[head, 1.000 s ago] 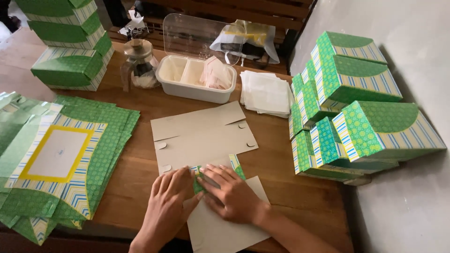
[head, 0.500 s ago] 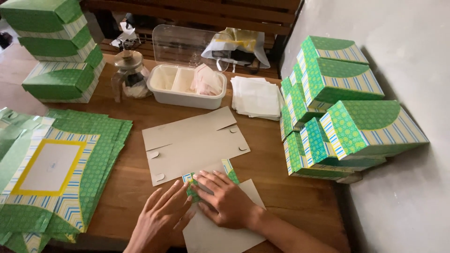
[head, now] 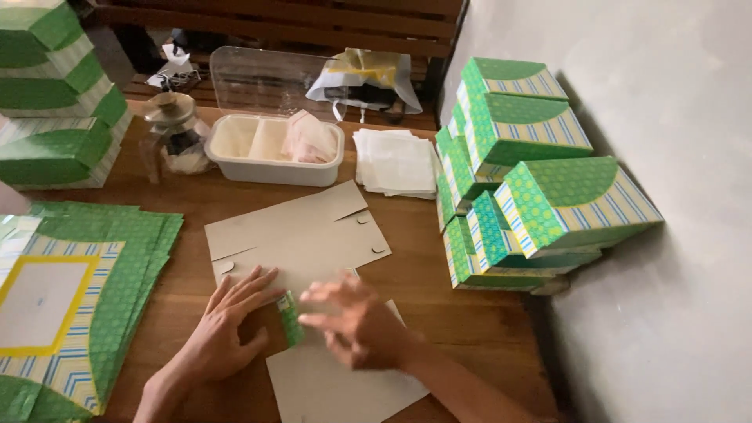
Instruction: The person assembles small decorative boxes by folding flat cardboard pieces and pressing the tabs to secure the sides. The person handles multiple flat pieces, folds them into box shapes, and stacks the finished boxes on the table.
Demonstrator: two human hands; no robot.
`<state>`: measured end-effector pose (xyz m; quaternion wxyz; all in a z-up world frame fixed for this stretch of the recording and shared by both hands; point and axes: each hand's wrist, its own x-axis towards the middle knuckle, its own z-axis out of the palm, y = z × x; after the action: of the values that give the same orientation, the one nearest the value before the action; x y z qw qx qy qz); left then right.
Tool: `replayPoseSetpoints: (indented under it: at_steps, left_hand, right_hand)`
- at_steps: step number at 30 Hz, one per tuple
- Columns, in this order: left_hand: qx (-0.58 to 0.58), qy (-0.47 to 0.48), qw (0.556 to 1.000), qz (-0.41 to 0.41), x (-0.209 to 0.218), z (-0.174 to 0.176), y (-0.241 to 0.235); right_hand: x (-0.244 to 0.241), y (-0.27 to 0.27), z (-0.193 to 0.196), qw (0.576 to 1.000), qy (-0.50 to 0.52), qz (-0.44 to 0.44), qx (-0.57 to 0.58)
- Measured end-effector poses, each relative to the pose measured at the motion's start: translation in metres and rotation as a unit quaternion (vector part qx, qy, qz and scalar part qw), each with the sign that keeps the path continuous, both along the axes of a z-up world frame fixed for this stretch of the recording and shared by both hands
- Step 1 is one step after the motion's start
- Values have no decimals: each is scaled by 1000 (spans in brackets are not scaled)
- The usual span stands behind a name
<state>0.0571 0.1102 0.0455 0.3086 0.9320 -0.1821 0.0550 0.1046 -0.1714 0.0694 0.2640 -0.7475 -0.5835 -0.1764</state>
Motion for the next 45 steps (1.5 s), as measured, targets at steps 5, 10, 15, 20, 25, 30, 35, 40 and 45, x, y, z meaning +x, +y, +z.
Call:
replayPoseSetpoints:
  at_steps: [5,10,15,20,25,30,35,40,45]
  left_hand:
    - [-38,35,998,-48,1,11,5]
    - [-14,32,998,-44,-5,20,8]
    - [-64,-96,991,-73,-21,39,0]
    - [-246,14,954,173,-46,53,5]
    - [-196,20,946,258,-59,94,-8]
    - [-376,200,865,264,-62,101,-14]
    - [-457,408,720,325,-45,158,-50]
    - [-383,401,780,288,-41,102,-34]
    - [77,330,876,342,-25,87,-30]
  right_hand:
    - [26,-29,30,985,161,-62,-8]
    - [43,-53,31,964,247,-92,-37]
    - [46,-61,37,947,297,-107,-58]
    - [32,-62,65,908,417,-4,34]
    - [20,-59,70,831,549,-14,92]
    - [22,-65,68,773,621,34,130]
    - [31,-72,55,700,699,16,144]
    - [38,-66,61,656,744,-113,60]
    - [38,-55,43,703,676,-208,-73]
